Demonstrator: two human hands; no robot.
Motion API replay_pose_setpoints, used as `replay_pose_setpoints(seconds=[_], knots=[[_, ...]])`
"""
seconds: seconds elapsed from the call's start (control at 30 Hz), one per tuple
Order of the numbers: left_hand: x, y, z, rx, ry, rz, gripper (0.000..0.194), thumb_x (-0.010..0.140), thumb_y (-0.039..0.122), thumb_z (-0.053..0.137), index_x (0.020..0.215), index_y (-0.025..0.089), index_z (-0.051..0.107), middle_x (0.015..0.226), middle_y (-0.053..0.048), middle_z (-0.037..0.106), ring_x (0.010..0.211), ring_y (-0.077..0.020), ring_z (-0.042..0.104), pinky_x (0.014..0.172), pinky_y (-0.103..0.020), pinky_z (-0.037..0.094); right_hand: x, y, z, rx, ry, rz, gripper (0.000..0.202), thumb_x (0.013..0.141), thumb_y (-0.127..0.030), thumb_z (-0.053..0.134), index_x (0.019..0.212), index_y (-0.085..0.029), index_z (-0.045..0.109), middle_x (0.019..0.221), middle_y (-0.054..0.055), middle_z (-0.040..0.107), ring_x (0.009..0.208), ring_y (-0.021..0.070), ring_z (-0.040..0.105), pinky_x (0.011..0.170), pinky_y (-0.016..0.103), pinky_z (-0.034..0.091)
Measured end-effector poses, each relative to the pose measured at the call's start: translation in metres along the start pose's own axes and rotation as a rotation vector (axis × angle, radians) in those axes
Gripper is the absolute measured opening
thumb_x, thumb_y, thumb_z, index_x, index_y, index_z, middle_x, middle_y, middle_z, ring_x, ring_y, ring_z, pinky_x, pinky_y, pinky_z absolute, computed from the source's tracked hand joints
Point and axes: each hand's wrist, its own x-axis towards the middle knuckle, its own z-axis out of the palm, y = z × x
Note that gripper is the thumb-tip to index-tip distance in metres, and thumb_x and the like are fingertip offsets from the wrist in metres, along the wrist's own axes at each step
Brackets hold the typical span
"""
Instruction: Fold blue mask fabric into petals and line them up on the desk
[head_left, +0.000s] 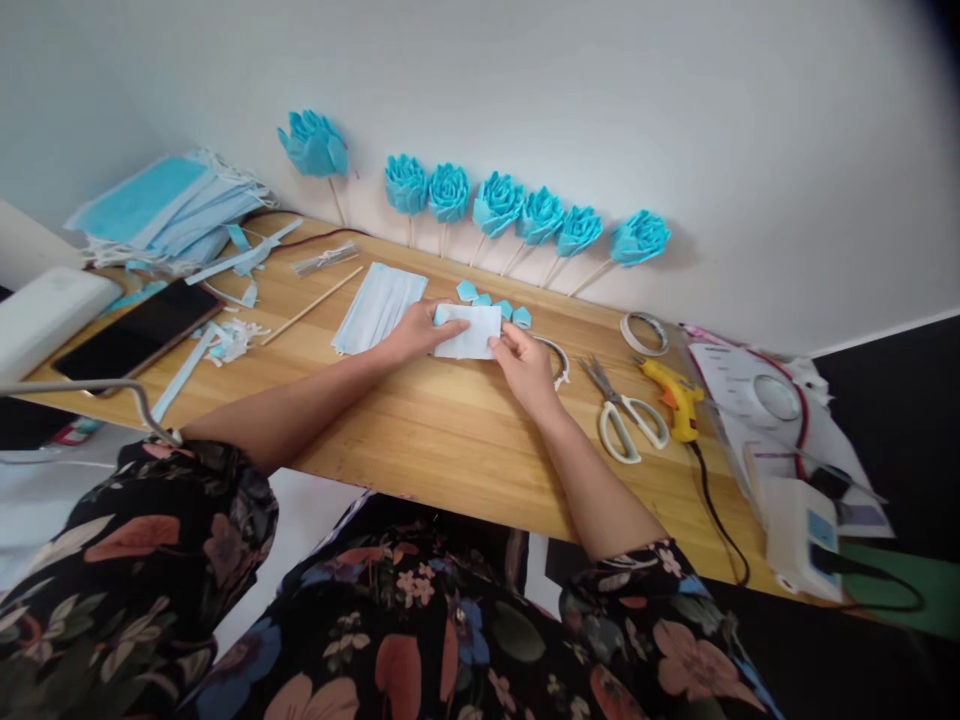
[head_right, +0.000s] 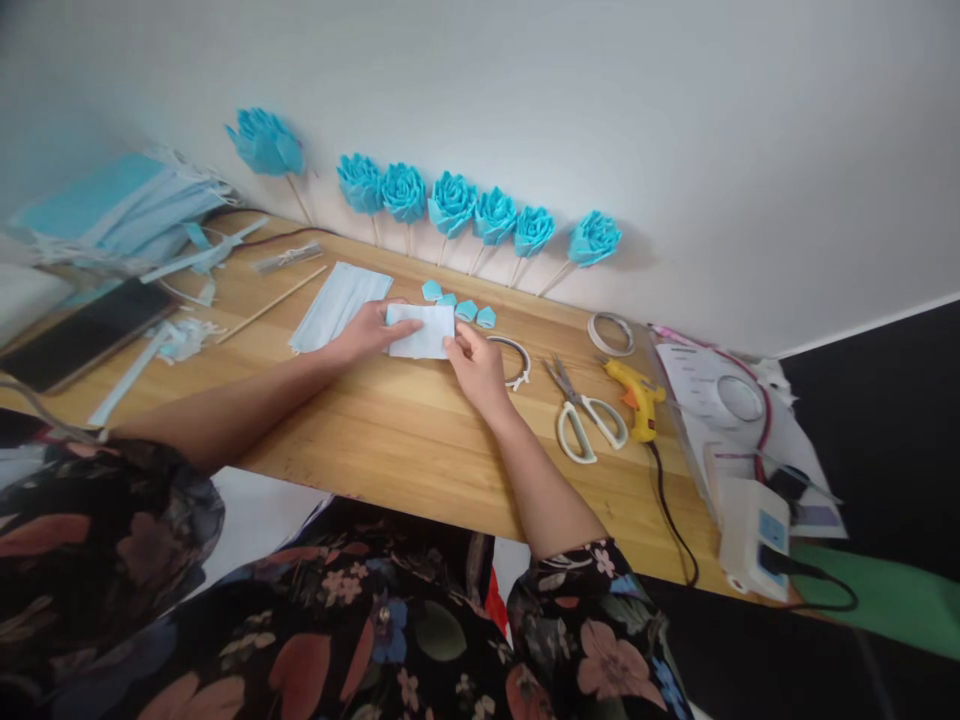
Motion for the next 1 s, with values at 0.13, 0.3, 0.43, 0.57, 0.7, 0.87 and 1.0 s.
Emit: replay_pose_setpoints(seconds=[0.13,0.3,0.43,0.57,0.7,0.87,1.0], knots=[[0.003,-0.004,-0.002,-0.07,0.031,-0.083,0.046,0.076,0.057,0.072,0.089,0.013,0.067,0.072,-0.003,0.065,0.061,-0.0128,0.056,0.053,-0.022,0.043,0.004,0.005,0.0,0.154,0.063,0.044,0.028,0.084,-0.044,0.063,0.093,-0.021,0.076,0.07,-0.001,0.063,0.066,0.016,0.056,0.066,0.031,0.055],[0.008,-0.005,-0.007,-0.248,0.197,-0.109,0.039,0.08,0.053,0.073,0.079,0.016,0.061,0.062,0.0,0.057,0.051,-0.0102,0.051,0.042,-0.02,0.039,0.006,0.008,0.0,0.242,0.162,0.09,0.027,0.08,-0.043,0.065,0.091,-0.02,0.076,0.071,-0.001,0.063,0.065,0.0143,0.053,0.061,0.029,0.056],[0.001,0.006,-0.002,-0.388,0.062,-0.082,0.043,0.075,0.054,0.08,0.082,0.015,0.065,0.067,-0.002,0.063,0.055,-0.0117,0.057,0.043,-0.021,0.045,0.005,0.006,0.001,0.24,0.119,0.111,0.029,0.079,-0.043,0.065,0.093,-0.02,0.076,0.071,0.0,0.064,0.063,0.0139,0.053,0.056,0.027,0.054],[-0.006,0.012,0.007,-0.386,-0.087,-0.129,0.047,0.068,0.05,0.086,0.091,0.013,0.068,0.07,-0.002,0.067,0.056,-0.012,0.06,0.048,-0.023,0.052,0.0,-0.003,0.005,0.239,0.004,0.12,0.033,0.079,-0.044,0.065,0.096,-0.019,0.078,0.07,0.0,0.065,0.062,0.0138,0.055,0.054,0.026,0.052],[-0.007,0.011,0.012,-0.319,-0.046,-0.167,0.037,0.072,0.04,0.085,0.088,0.012,0.065,0.064,0.0,0.067,0.051,-0.0115,0.061,0.048,-0.024,0.053,-0.004,-0.011,0.007,0.224,-0.044,0.101,0.033,0.082,-0.041,0.063,0.101,-0.018,0.078,0.066,-0.002,0.065,0.059,0.0129,0.055,0.056,0.026,0.052],[-0.009,0.014,0.017,-0.267,-0.015,-0.19,0.019,0.084,0.026,0.074,0.087,0.013,0.06,0.06,0.0,0.066,0.045,-0.0117,0.061,0.042,-0.021,0.049,-0.006,-0.01,0.011,0.254,-0.055,0.09,0.031,0.083,-0.04,0.063,0.1,-0.019,0.079,0.062,-0.002,0.063,0.058,0.013,0.056,0.06,0.027,0.053],[-0.01,0.018,0.019,-0.254,0.002,-0.211,0.011,0.091,0.019,0.067,0.088,0.013,0.058,0.058,0.001,0.066,0.044,-0.0113,0.061,0.041,-0.02,0.05,-0.005,-0.008,0.014,0.31,-0.053,0.083,0.031,0.082,-0.044,0.066,0.098,-0.02,0.078,0.069,-0.001,0.067,0.064,0.0143,0.059,0.061,0.027,0.055]])
